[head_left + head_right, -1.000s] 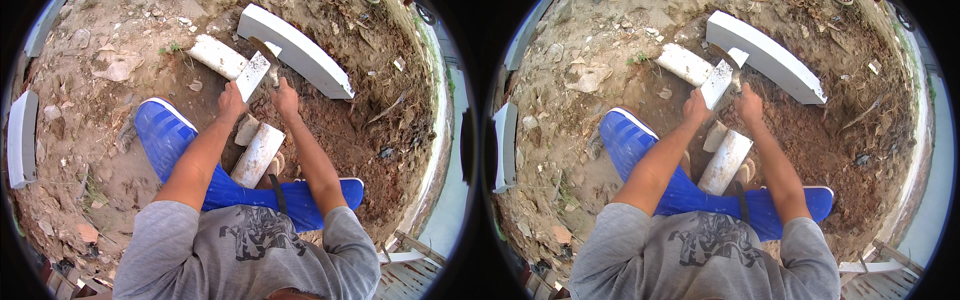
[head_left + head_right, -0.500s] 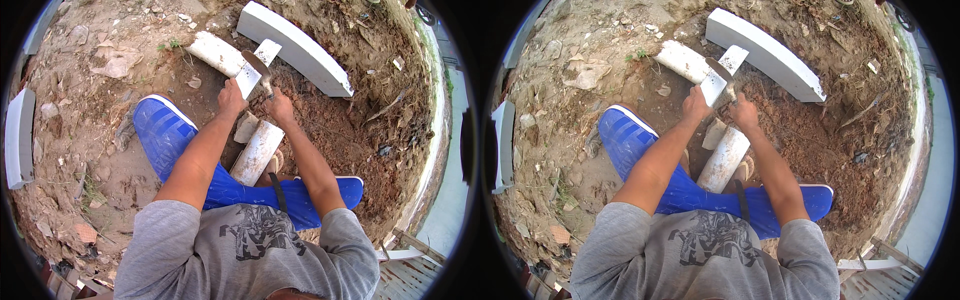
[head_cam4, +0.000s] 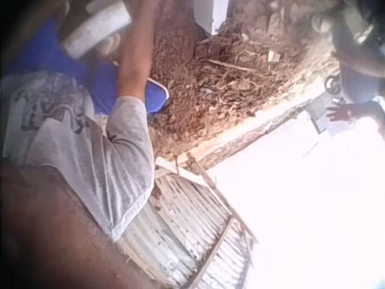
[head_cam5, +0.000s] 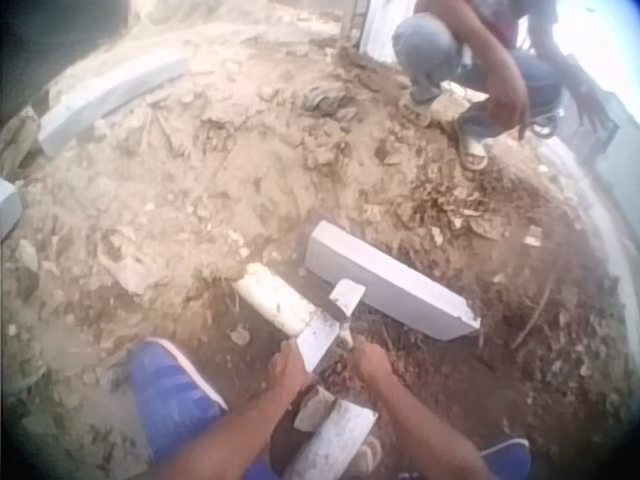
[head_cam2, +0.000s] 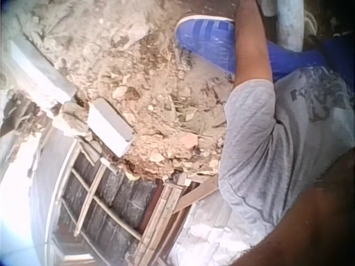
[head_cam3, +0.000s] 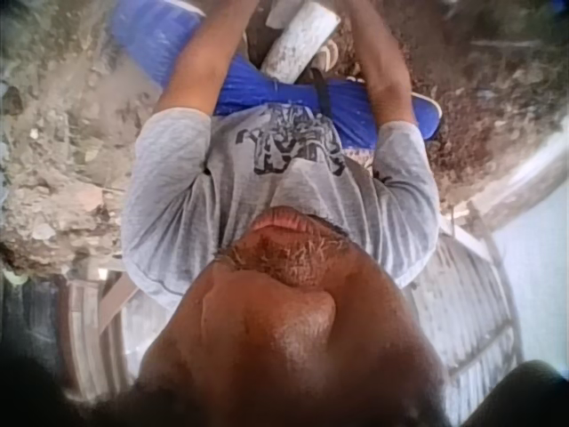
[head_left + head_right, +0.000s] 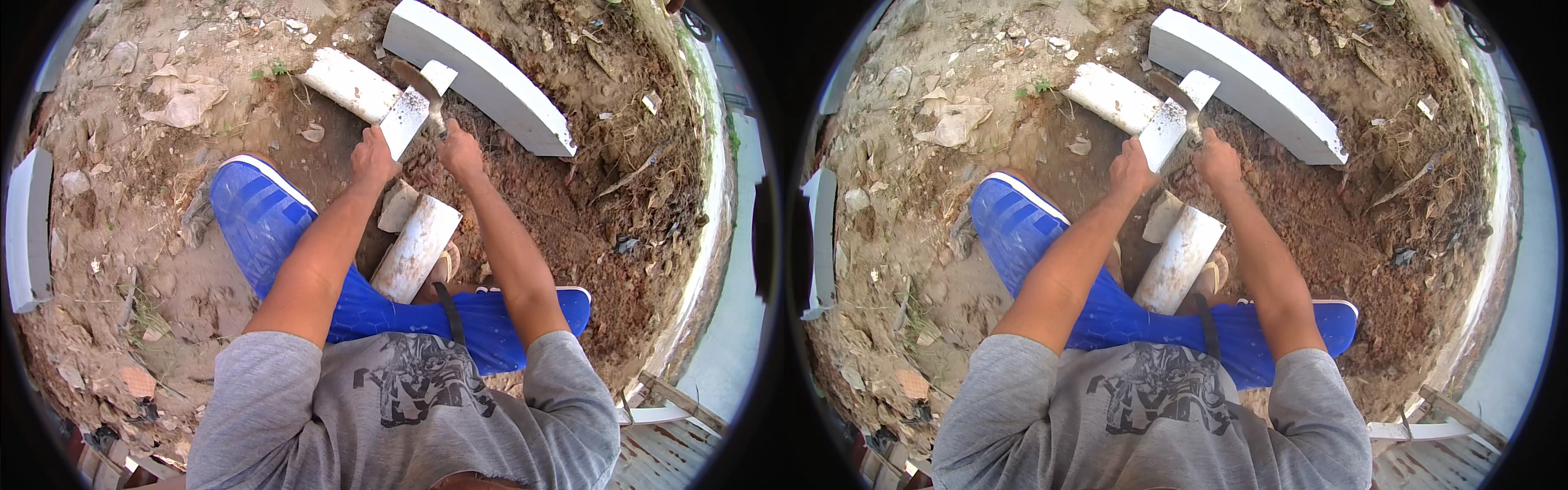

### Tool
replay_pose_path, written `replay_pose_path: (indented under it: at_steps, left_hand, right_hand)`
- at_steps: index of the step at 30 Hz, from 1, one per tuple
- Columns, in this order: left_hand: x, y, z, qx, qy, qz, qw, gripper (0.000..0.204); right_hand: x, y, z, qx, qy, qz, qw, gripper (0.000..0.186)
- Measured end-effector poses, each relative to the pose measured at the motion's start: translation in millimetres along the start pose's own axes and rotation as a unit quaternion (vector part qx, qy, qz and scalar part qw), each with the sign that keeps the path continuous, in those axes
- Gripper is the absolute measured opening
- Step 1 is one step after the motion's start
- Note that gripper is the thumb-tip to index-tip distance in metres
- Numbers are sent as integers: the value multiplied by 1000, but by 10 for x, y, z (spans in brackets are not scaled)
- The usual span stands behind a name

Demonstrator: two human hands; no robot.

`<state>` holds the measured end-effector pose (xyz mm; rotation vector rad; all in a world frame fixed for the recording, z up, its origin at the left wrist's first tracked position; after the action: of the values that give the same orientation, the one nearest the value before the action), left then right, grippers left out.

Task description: The person positions white bricks around a pipe in a dirt trench, uses a pickaxe to clear soil, and applies mortar to the bricks with a trowel.

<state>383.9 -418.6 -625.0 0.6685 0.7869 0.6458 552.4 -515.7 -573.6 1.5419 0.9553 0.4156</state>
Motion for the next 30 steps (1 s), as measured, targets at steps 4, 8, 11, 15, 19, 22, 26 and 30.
replay_pose_path:
  at_steps: [4,8,11,15,19,22,26,30]
  left_hand:
    - [16,37,-154,8,10,10,1000,92]
    - [0,-8,-74,4,-5,7,1000,92]
    - [1,28,-75,7,8,10,1000,91]
    - [-59,-1,-125,8,11,6,1000,90]
    - [-53,-29,23,0,-12,12,1000,82]
    - [-44,42,-241,4,10,22,1000,82]
    - [-33,39,-6,-16,-2,20,1000,80]
    - [-82,80,-97,-16,19,20,999,81]
  right_hand:
    - [-8,144,-237,71,19,17,997,37]
    - [-148,105,-128,90,-4,68,994,37]
    - [-51,14,-176,-3,13,-24,1000,37]
    - [-163,28,-147,74,-14,29,997,41]
    - [-88,-140,106,-31,-19,-29,999,43]
    - [-260,330,-400,111,2,87,990,40]
    - [-524,-82,-160,80,75,52,993,40]
    - [-636,-162,-318,88,5,-26,996,38]
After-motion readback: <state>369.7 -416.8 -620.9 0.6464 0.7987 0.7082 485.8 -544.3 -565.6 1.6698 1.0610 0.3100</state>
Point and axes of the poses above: each hand's wrist, its own x-axis towards the middle knuckle, its own y-axis out of the back of the hand, z = x × y, the point moved 9 cm from there along x, towards the middle knuckle, and after that the axes turned 5 degrees about -x, right-handed, at the moved point
